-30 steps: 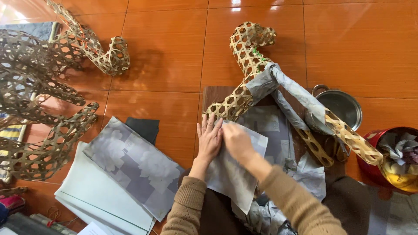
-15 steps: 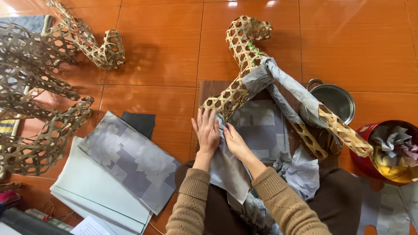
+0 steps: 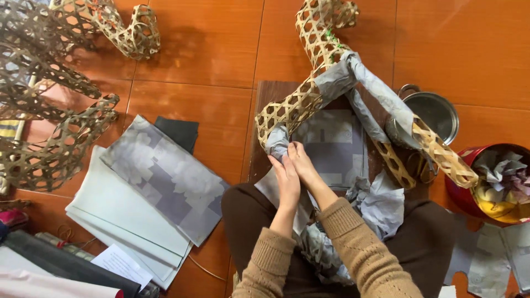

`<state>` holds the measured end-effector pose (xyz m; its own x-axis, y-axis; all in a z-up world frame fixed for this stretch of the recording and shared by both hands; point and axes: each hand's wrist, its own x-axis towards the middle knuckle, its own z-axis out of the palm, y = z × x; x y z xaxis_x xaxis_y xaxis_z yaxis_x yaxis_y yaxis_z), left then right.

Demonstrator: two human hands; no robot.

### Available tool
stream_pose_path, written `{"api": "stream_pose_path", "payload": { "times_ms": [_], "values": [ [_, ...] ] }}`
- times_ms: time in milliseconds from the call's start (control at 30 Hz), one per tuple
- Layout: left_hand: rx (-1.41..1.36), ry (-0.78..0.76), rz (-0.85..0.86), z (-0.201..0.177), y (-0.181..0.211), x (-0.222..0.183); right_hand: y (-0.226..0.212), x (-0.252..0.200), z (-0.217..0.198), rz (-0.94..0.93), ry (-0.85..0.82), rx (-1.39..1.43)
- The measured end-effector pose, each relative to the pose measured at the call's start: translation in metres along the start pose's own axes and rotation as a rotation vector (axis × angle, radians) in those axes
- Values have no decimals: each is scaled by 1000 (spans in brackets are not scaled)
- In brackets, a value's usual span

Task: Wrapping a bamboo giraffe structure with paper strips and adhesive

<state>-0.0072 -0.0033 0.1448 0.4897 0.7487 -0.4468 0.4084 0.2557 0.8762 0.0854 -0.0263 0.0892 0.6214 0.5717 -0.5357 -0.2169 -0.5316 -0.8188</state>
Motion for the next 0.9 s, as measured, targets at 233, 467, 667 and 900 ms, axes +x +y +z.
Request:
{"api": "stream_pose_path", "payload": {
  "times_ms": [233,467,667,900],
  "values": [
    [167,-105,-150,-7,9,12,-103,-150,-24,3,-156,-98],
    [53,-34,-86,-6,18,15,-41,-193,-6,-129,45,-454],
    [-357,-63,-327,-3,32,15,-27,-212,-15,-304,122,-644],
    [-604,-182,-386,3,-63,61,17,-154,-54,165,-19,736]
  ]
}}
